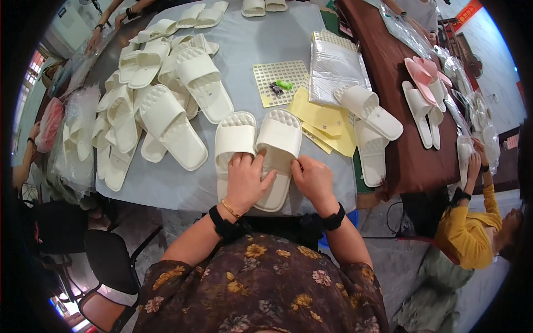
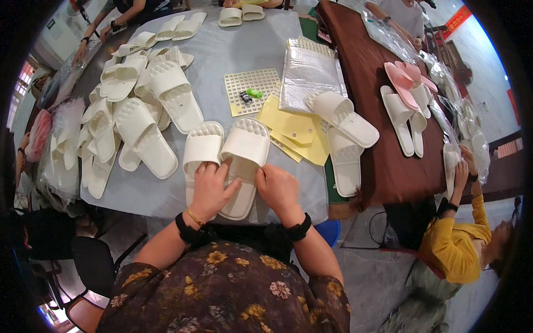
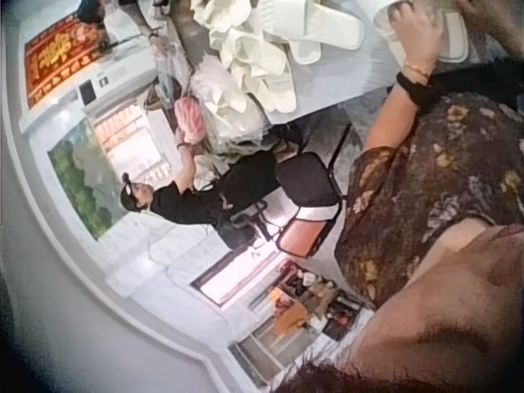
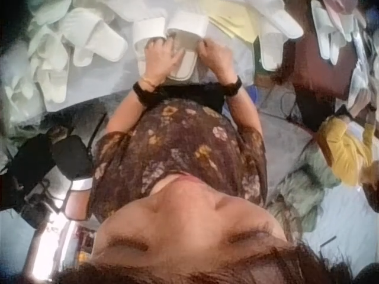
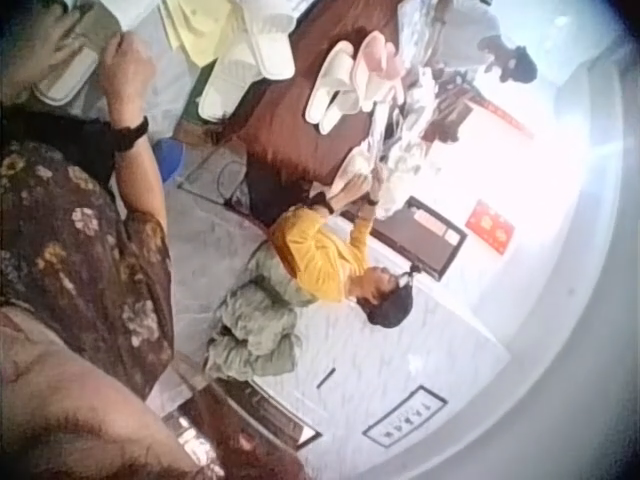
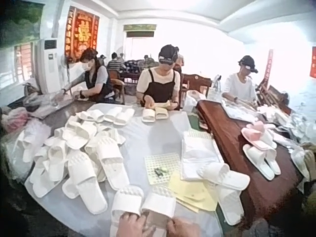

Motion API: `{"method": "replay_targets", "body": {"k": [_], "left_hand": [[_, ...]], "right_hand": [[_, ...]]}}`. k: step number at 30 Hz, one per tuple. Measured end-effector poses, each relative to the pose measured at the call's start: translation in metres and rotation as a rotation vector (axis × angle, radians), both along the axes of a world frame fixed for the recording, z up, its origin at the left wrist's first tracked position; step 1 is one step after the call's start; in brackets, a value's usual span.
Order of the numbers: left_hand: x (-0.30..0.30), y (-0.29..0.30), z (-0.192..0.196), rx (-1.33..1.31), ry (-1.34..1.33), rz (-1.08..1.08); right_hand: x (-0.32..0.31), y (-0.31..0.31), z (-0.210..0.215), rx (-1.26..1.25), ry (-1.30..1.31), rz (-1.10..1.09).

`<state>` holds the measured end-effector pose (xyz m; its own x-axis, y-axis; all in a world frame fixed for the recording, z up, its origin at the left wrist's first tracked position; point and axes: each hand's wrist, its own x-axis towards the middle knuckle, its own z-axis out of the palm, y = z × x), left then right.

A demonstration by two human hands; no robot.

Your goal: Checking and organizing white slippers for packaging in a factory setting.

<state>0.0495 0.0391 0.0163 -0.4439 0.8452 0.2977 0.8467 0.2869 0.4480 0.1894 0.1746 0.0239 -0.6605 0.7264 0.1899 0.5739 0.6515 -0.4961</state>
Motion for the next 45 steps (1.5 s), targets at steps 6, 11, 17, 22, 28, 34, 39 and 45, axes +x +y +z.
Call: {"method": "replay_targets", "body": {"k": [6, 11, 17, 22, 28, 34, 39, 45], "left_hand": [[0.001, 0.004, -0.005, 0.049, 0.016, 0.009], [-0.006, 0.0, 0.0, 0.056, -0.097, -0.006], [-0.013, -0.013, 0.011, 0.123, -0.23, -0.017], [-0.01, -0.022, 0.028, 0.142, -0.34, -0.003], [-0.045, -0.026, 0.096, 0.281, -0.265, 0.018], [-0.177, -0.02, 0.153, 0.385, -0.083, 0.258], [-0.292, -0.052, 0.169, -0.005, 0.301, 0.461], [-0.14, -0.027, 0.121, 0.079, 0.124, 0.148]], "right_hand": [[0.029, 0.038, -0.013, -0.842, 0.667, -0.064], [0.042, 0.051, -0.014, -1.628, 1.335, -0.056], [0.037, 0.049, -0.022, -1.769, 1.46, 0.07], [0.04, 0.054, -0.032, -1.789, 1.444, 0.083], [0.057, 0.055, -0.041, -1.848, 1.47, 0.136], [0.058, 0.054, -0.044, -1.843, 1.408, 0.154], [0.038, 0.049, -0.037, -1.86, 1.438, 0.169], [0.027, 0.033, -0.019, -1.831, 1.476, 0.136]]}}
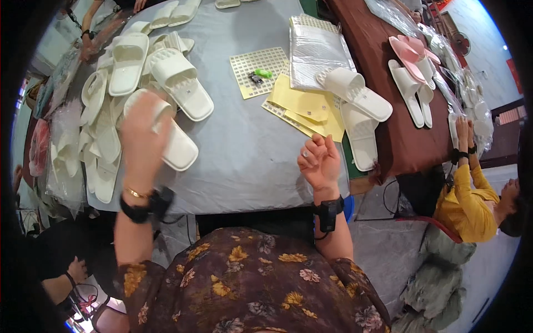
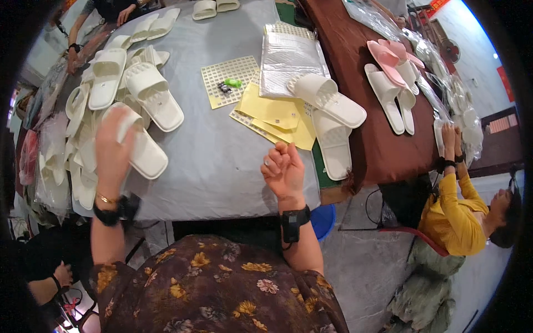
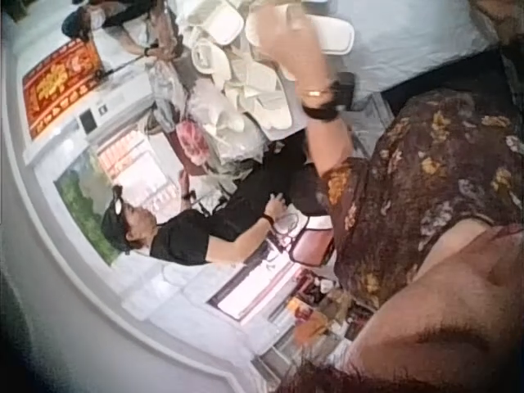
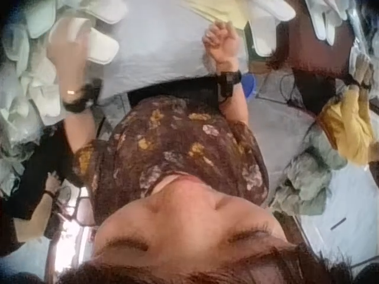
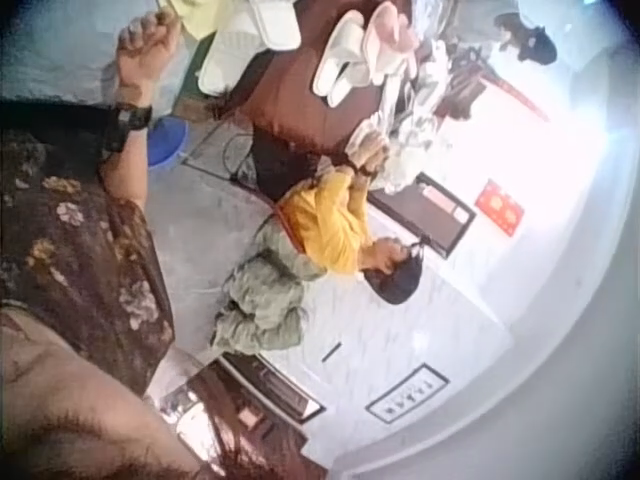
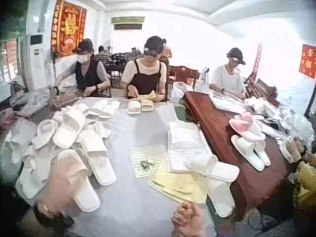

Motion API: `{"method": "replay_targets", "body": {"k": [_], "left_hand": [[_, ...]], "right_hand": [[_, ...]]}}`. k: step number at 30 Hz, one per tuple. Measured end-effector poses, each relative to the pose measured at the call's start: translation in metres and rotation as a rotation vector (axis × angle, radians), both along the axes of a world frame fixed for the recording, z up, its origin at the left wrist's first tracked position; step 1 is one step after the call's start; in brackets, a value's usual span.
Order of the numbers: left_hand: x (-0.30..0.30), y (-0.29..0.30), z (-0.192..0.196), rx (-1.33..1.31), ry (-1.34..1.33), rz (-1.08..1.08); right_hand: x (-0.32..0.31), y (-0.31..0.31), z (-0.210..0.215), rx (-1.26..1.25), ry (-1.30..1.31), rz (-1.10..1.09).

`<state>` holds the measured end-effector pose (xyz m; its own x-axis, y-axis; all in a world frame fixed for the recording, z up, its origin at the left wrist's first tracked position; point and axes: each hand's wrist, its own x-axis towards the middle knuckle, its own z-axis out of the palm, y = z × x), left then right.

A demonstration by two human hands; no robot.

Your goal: Checking and organizing white slippers for packaging in a factory setting.

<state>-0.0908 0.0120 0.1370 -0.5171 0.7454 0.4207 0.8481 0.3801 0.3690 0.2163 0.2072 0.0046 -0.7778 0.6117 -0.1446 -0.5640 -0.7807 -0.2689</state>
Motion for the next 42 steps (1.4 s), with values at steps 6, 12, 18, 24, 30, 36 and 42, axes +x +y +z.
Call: {"method": "replay_targets", "body": {"k": [6, 12, 18, 24, 30, 36, 42], "left_hand": [[0.125, 0.028, -0.077, 0.117, -0.421, -0.356], [0.155, 0.046, -0.082, 0.218, -0.517, -0.406], [0.152, 0.044, -0.09, 0.211, -0.413, -0.411], [0.152, 0.038, -0.09, 0.194, -0.476, -0.396], [0.148, 0.037, -0.094, 0.112, -1.047, -0.251], [0.146, 0.046, -0.097, 0.212, -1.383, -0.242], [0.136, 0.033, -0.113, 0.139, -1.178, -0.237]], "right_hand": [[-0.019, -0.018, 0.01, -0.002, 0.095, 0.081], [-0.026, -0.032, 0.005, 0.007, 0.107, 0.159], [-0.03, -0.043, 0.003, -0.035, -0.054, 0.168], [-0.028, -0.05, 0.006, 0.023, -0.088, 0.127], [-0.025, -0.045, 0.014, 0.205, -0.291, 0.004], [-0.023, -0.05, 0.028, 0.875, -0.87, -0.059], [-0.039, -0.061, 0.022, 1.175, -0.96, -0.134]]}}
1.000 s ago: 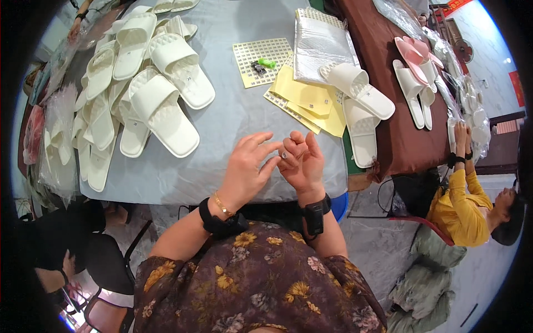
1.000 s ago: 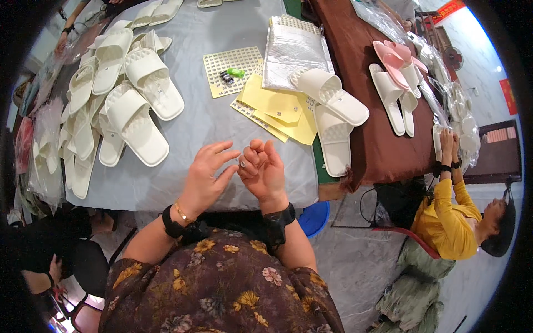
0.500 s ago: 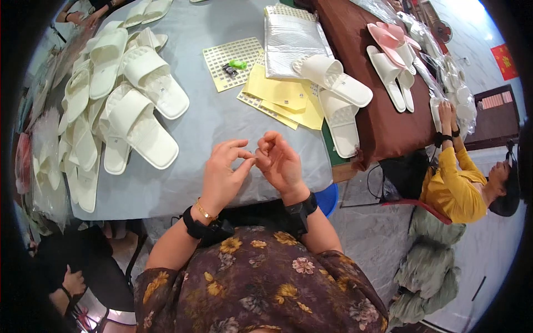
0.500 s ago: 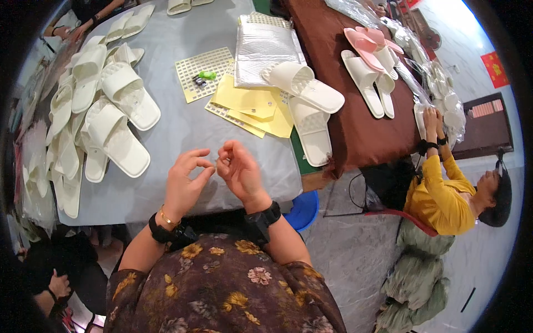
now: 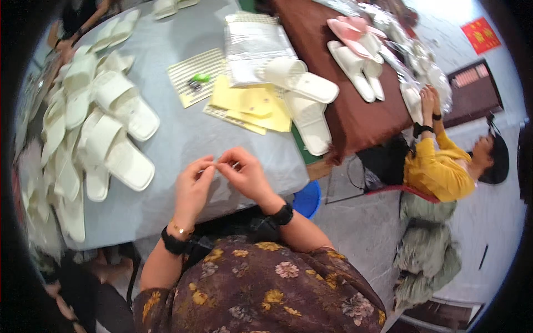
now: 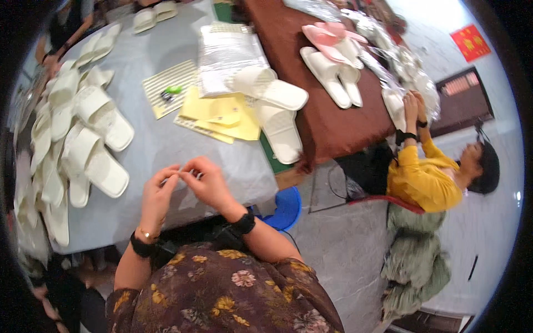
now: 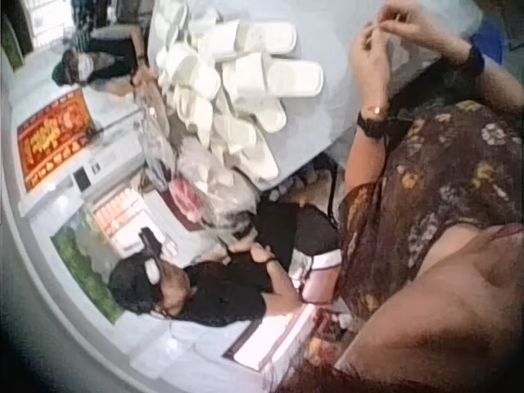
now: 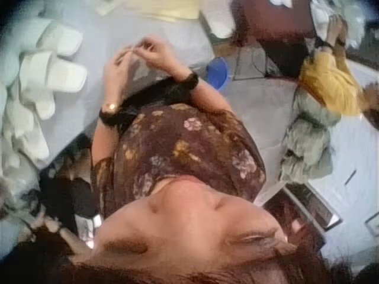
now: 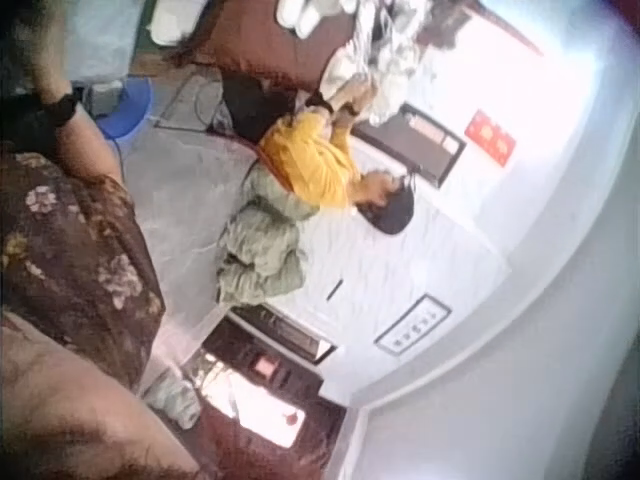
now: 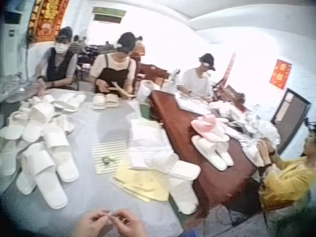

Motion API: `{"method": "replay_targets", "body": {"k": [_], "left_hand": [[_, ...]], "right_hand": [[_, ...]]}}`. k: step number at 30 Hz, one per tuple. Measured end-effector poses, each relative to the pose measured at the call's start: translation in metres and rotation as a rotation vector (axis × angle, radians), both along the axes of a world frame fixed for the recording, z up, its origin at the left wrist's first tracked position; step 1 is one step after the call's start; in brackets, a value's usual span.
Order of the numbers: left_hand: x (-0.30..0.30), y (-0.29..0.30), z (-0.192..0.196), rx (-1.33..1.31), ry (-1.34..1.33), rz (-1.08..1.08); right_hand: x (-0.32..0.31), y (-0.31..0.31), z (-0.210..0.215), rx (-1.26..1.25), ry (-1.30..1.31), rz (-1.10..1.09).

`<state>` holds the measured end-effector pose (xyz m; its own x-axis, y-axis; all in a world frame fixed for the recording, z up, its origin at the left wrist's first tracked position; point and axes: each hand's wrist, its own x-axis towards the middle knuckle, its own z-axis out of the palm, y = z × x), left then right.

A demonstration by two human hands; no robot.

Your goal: Checking and organizing white slippers for packaging in a factory setting.

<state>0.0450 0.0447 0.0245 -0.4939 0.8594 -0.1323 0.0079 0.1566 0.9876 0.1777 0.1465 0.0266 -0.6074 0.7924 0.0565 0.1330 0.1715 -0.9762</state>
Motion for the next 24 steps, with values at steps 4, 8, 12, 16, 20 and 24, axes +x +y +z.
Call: {"method": "replay_targets", "body": {"k": [4, 8, 12, 16, 20, 24], "left_hand": [[0.007, 0.002, 0.011, -0.057, -0.029, -0.068], [0.006, 0.0, -0.001, -0.059, 0.034, -0.046], [0.001, -0.01, -0.003, -0.057, 0.212, -0.021], [-0.009, -0.034, -0.023, 0.027, 0.496, 0.014], [-0.009, -0.054, -0.022, 0.108, 0.683, 0.027], [-0.004, -0.06, -0.031, 0.062, 0.818, 0.007]], "right_hand": [[0.014, 0.005, 0.008, 0.136, -0.068, -0.033], [0.037, 0.042, 0.021, 0.22, -0.062, -0.162], [0.074, 0.128, 0.051, 0.36, 0.115, -0.407], [0.118, 0.216, 0.087, 0.596, -0.053, -0.666], [0.17, 0.292, 0.094, 0.782, -0.267, -0.891], [0.192, 0.31, 0.101, 0.781, -0.335, -0.956]]}}
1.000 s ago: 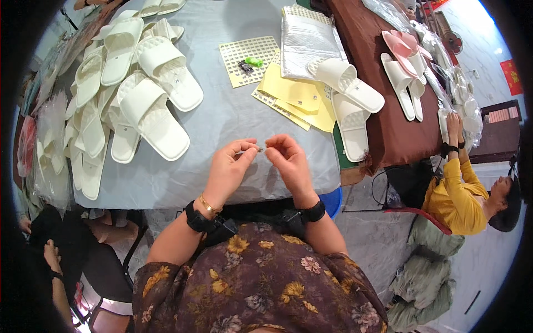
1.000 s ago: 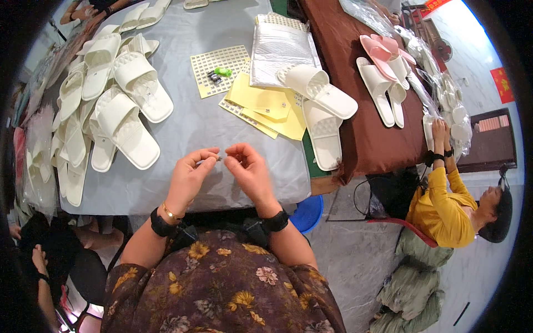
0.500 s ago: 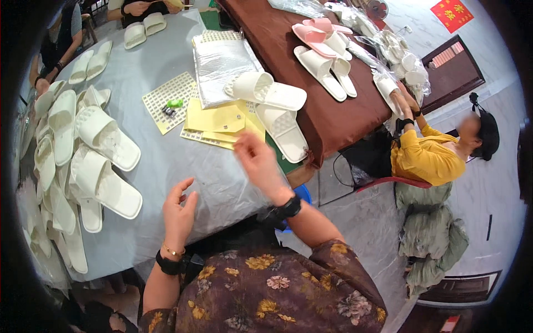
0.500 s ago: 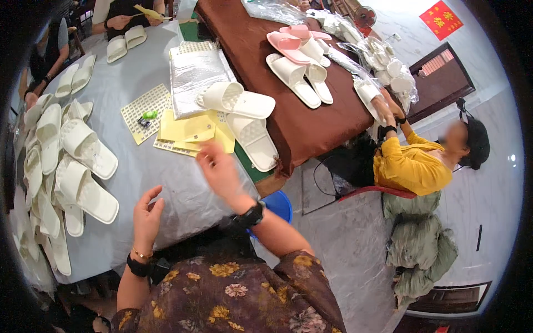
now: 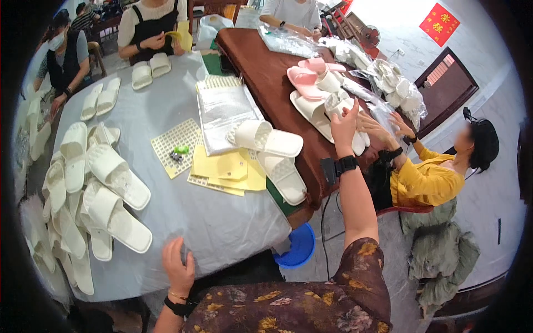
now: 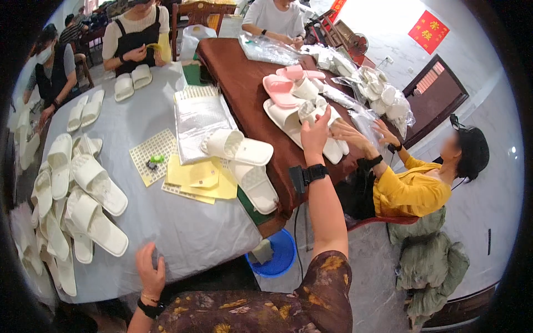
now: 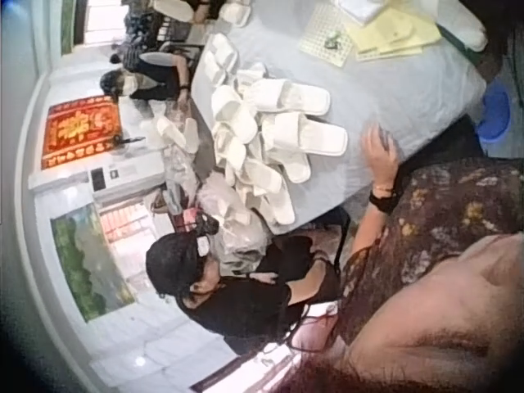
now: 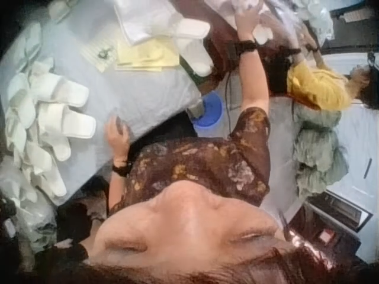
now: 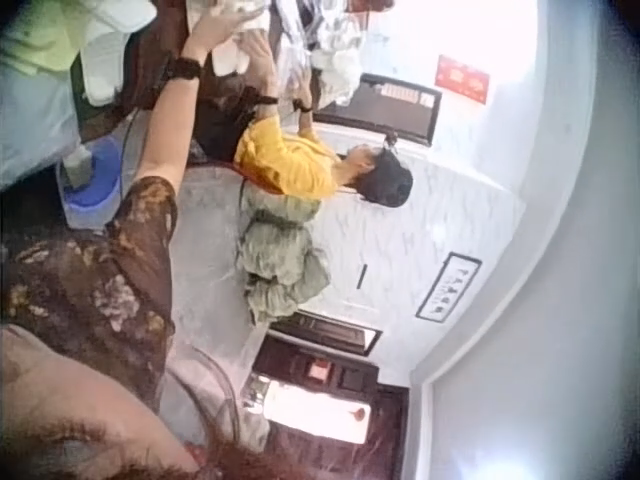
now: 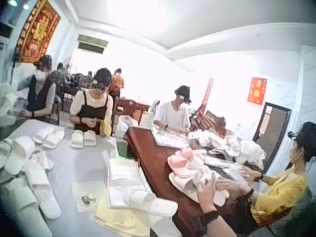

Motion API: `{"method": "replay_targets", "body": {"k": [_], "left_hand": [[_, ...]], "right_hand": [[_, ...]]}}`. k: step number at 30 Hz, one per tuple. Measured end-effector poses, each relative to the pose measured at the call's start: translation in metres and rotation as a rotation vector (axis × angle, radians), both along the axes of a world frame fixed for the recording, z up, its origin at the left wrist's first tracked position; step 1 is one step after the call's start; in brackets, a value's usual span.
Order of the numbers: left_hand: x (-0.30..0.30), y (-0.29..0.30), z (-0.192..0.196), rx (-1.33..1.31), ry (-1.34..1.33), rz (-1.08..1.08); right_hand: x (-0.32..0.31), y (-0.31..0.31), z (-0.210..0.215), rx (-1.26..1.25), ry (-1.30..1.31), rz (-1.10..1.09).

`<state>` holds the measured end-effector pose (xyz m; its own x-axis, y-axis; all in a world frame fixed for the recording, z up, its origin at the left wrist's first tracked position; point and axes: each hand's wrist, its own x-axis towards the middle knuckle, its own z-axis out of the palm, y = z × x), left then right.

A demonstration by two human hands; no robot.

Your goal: Checking and organizing white slippers for packaging in a factory setting.

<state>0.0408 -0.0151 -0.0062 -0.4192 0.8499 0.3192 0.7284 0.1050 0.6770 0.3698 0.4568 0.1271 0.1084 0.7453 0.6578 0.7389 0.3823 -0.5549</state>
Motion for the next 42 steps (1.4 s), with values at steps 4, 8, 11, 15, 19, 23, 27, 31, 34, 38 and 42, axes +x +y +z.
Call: {"method": "replay_targets", "body": {"k": [4, 8, 11, 15, 19, 23, 27, 31, 34, 38, 42], "left_hand": [[0.004, -0.003, -0.003, -0.008, 0.03, 0.009], [0.004, 0.003, -0.006, 0.012, 0.055, 0.018], [0.004, 0.005, -0.001, -0.007, 0.066, 0.035], [0.002, 0.006, 0.001, -0.01, 0.079, 0.041], [0.005, 0.002, -0.002, -0.011, 0.093, 0.065], [0.002, 0.008, 0.005, -0.003, 0.098, 0.03], [0.01, 0.003, 0.007, 0.014, 0.108, 0.077], [0.012, 0.0, 0.008, 0.02, 0.111, 0.078], [0.009, 0.002, 0.006, 0.024, 0.097, 0.062], [0.006, 0.001, 0.009, 0.046, 0.078, 0.075], [-0.001, 0.005, 0.013, 0.092, 0.002, 0.042]], "right_hand": [[0.007, 0.011, 0.014, 0.051, -0.035, -0.051], [0.036, 0.028, 0.02, -0.005, -0.093, -0.224], [0.043, 0.039, 0.019, -0.244, -0.121, -0.412], [0.097, 0.073, 0.004, -0.423, -0.095, -0.264], [0.111, 0.086, 0.0, -0.251, -0.391, 0.04], [0.153, 0.086, -0.006, -0.04, -0.538, 0.049], [0.119, 0.071, -0.009, -0.276, -0.187, -0.021], [0.099, 0.066, -0.001, -0.181, -0.121, -0.054], [0.097, 0.053, -0.003, -0.114, -0.061, -0.127], [0.088, 0.014, 0.024, -0.029, 0.018, 0.002], [0.061, -0.034, 0.052, 0.127, 0.178, 0.224]]}}
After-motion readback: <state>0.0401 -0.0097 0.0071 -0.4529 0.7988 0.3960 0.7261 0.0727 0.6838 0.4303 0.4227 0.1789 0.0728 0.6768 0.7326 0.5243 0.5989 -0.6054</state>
